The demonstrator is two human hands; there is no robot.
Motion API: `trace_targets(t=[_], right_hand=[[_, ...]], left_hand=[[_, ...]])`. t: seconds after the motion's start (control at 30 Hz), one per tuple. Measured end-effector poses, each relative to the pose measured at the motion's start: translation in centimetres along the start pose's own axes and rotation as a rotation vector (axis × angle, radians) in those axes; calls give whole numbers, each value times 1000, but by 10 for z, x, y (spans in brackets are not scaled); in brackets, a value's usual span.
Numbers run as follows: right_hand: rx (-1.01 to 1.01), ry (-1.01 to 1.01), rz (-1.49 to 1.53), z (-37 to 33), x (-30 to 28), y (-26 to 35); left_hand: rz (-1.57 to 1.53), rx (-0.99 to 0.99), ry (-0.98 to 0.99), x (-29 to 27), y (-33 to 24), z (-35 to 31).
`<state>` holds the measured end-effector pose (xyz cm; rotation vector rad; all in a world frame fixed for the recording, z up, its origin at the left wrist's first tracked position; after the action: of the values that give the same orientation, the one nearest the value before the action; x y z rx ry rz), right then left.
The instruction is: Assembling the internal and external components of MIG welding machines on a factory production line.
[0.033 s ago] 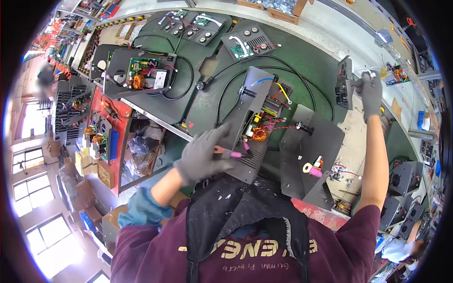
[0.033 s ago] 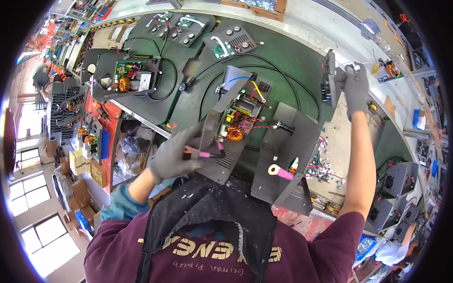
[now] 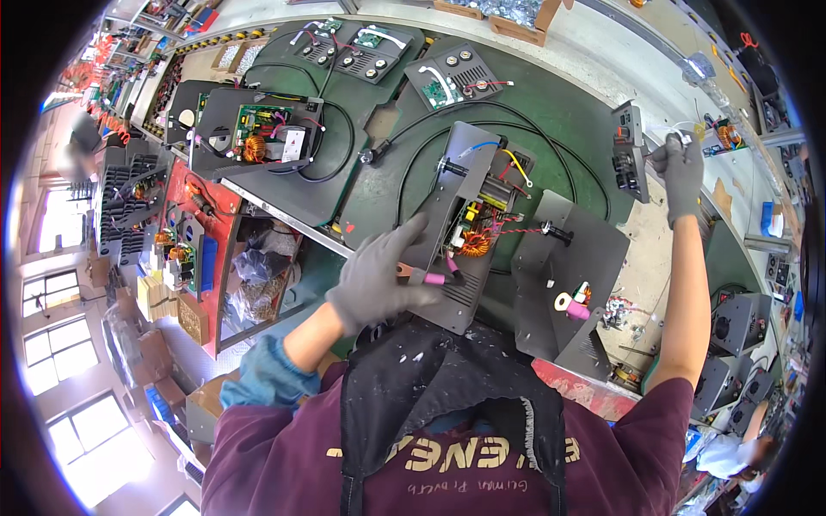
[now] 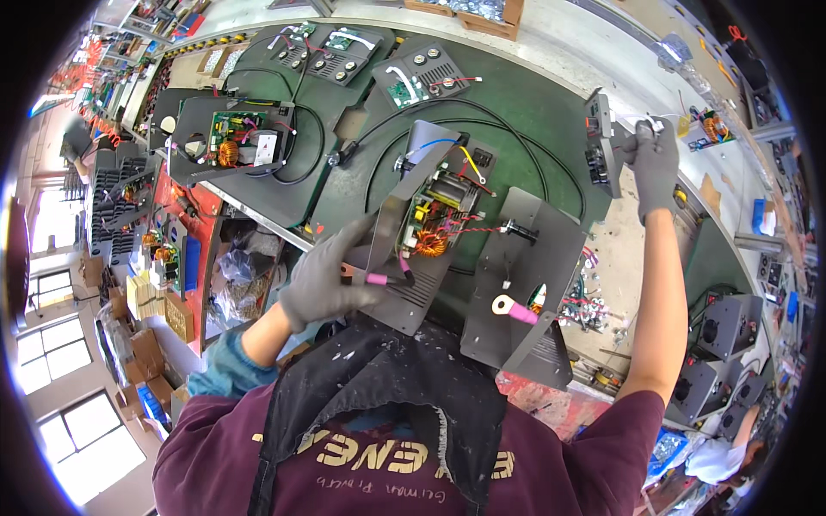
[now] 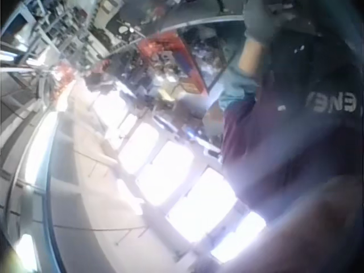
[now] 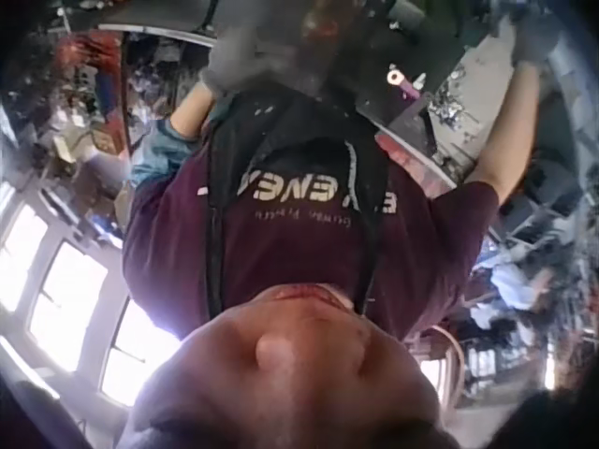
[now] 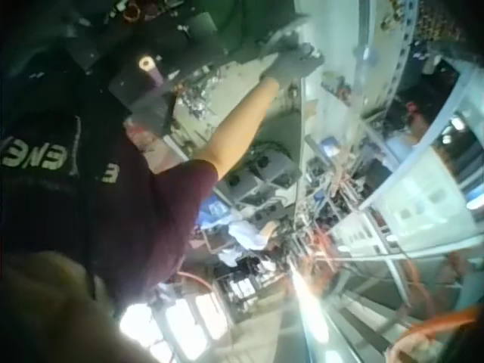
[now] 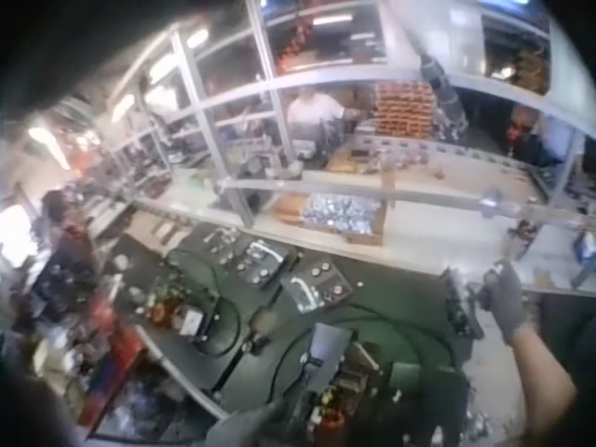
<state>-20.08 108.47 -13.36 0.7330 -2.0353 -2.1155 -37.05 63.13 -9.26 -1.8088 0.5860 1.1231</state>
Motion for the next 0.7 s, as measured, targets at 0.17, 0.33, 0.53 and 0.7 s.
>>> trace_targets(t=[0.17, 0.33, 0.53, 0.7], right_hand=[[-212, 10, 49, -28, -9, 61], [-253, 15, 77, -30, 0, 100], [-404, 58, 78, -54, 24, 148], [-463, 80, 185, -91, 44, 196]], left_hand=[[-145, -68, 36, -1, -9, 48], [-601, -75, 118, -17, -6, 128], [-388, -180, -48, -8, -5, 110], [-401, 10, 92, -13, -9, 121]])
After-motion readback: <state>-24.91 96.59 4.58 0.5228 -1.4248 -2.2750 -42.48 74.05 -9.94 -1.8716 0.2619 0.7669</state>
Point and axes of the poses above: each hand's wrist, its own z-axis towards the middle knuckle, its own x-axis out of the palm, y = z × x, the point moved 8 cm from there along z, towards the middle knuckle, and after that the axes turned 13 degrees about z, right-handed, at the moved point
